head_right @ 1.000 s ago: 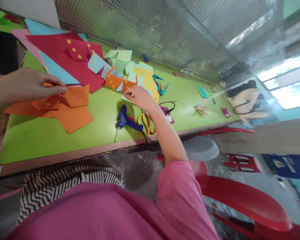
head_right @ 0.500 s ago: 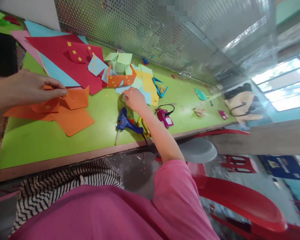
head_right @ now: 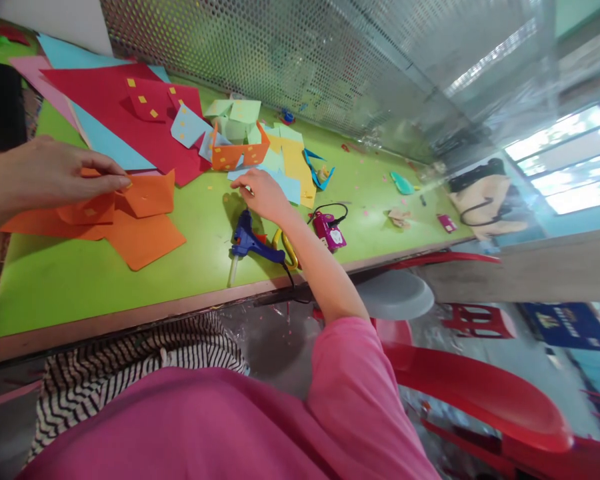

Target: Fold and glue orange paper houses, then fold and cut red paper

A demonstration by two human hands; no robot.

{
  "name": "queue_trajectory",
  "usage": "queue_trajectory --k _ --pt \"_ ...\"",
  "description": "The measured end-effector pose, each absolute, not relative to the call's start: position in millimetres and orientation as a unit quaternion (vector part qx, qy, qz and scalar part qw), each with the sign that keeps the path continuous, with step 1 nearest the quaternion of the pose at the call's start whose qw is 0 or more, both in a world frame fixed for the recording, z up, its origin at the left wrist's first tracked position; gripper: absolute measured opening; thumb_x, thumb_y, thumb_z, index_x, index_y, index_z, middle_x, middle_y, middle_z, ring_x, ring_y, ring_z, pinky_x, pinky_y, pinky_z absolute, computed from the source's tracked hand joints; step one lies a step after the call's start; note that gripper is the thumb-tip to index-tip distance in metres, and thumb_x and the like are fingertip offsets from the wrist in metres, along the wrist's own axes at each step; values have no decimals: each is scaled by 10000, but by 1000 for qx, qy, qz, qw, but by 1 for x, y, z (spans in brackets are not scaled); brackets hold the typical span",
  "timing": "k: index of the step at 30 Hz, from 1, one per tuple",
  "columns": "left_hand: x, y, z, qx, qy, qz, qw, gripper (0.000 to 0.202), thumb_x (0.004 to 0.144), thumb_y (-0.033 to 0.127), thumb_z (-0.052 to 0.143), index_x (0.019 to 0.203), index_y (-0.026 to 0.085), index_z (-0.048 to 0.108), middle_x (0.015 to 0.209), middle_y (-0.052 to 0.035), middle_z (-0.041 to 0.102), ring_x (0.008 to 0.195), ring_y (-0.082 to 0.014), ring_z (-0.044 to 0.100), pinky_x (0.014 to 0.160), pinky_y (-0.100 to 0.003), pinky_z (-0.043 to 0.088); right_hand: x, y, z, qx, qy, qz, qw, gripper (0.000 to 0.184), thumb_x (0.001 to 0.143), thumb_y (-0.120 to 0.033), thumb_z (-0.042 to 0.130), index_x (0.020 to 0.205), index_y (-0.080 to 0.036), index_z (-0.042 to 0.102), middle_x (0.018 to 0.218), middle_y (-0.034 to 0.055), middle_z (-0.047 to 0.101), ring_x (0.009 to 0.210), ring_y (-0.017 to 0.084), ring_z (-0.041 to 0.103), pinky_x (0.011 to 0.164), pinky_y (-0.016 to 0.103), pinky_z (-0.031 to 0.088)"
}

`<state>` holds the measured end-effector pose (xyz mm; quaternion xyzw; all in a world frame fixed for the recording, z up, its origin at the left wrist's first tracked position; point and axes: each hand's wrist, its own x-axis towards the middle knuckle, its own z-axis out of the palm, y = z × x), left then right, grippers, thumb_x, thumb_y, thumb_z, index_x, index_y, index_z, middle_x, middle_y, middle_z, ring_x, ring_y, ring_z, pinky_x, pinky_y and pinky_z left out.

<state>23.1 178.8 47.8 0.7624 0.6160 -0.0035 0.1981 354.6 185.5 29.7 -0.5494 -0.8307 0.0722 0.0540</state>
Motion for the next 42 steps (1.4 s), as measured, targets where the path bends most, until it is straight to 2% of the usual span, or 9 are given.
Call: queue_trajectory --k 4,10,18,23,26,30,34,37,42 --pt "27 177 51 752 629 0 197 608 822 572 406 1171 219 758 951 -15 716 979 -228 652 901 -308 427 346 198 39 -576 -805 131 59 225 918 -253 625 1032 -168 800 1033 71 778 853 185 628 828 324 429" --pt "25 177 48 754 626 6 201 603 829 559 406 1175 214 758 899 -21 703 924 -225 645 868 -314 427 324 209 44 -570 -806 154 -53 204 814 -241 776 991 -154 825 946 72 788 811 173 646 758 298 403" --pt "25 180 47 760 617 10 204 515 815 530 437 1071 241 779 931 24 709 915 -175 641 834 -276 404 322 215 46 -575 -790 193 -92 148 819 -205 731 933 -157 813 890 47 778 790 161 625 747 286 405" --pt "23 181 45 770 610 17 189 527 833 546 420 1094 252 771 858 25 680 864 -167 616 783 -275 380 317 208 43 -575 -768 273 70 17 814 -158 698 821 -174 696 824 24 731 761 144 603 726 275 455" --pt "22 182 43 774 605 15 188 520 853 540 427 1113 248 770 848 18 679 861 -170 614 793 -282 385 303 203 39 -542 -725 385 180 116 803 -147 711 790 -196 606 732 -19 647 663 105 542 626 234 450" --pt "21 182 42 775 604 19 187 510 887 516 443 1159 236 772 897 3 702 923 -188 635 850 -294 412 279 196 29 -481 -705 451 261 183 771 -147 742 826 -205 577 712 -50 582 643 85 502 554 199 412" --pt "20 184 40 784 596 19 174 516 909 504 433 1185 226 768 940 -10 720 943 -200 641 889 -313 438 253 185 20 -442 -715 457 291 168 810 -195 719 955 -199 635 837 -20 654 751 109 582 660 235 501" --pt "17 187 35 799 578 33 162 496 916 490 438 1162 214 768 899 -10 708 894 -185 630 875 -317 456 239 178 13 -441 -721 451 288 97 842 -209 672 934 -191 649 869 0 685 796 126 611 758 284 553" --pt "14 190 29 810 561 69 159 460 937 507 461 1089 212 779 828 15 676 873 -152 633 904 -312 472 229 173 5 -458 -712 446 291 57 855 -229 648 885 -205 606 816 -10 675 740 114 606 744 283 559"
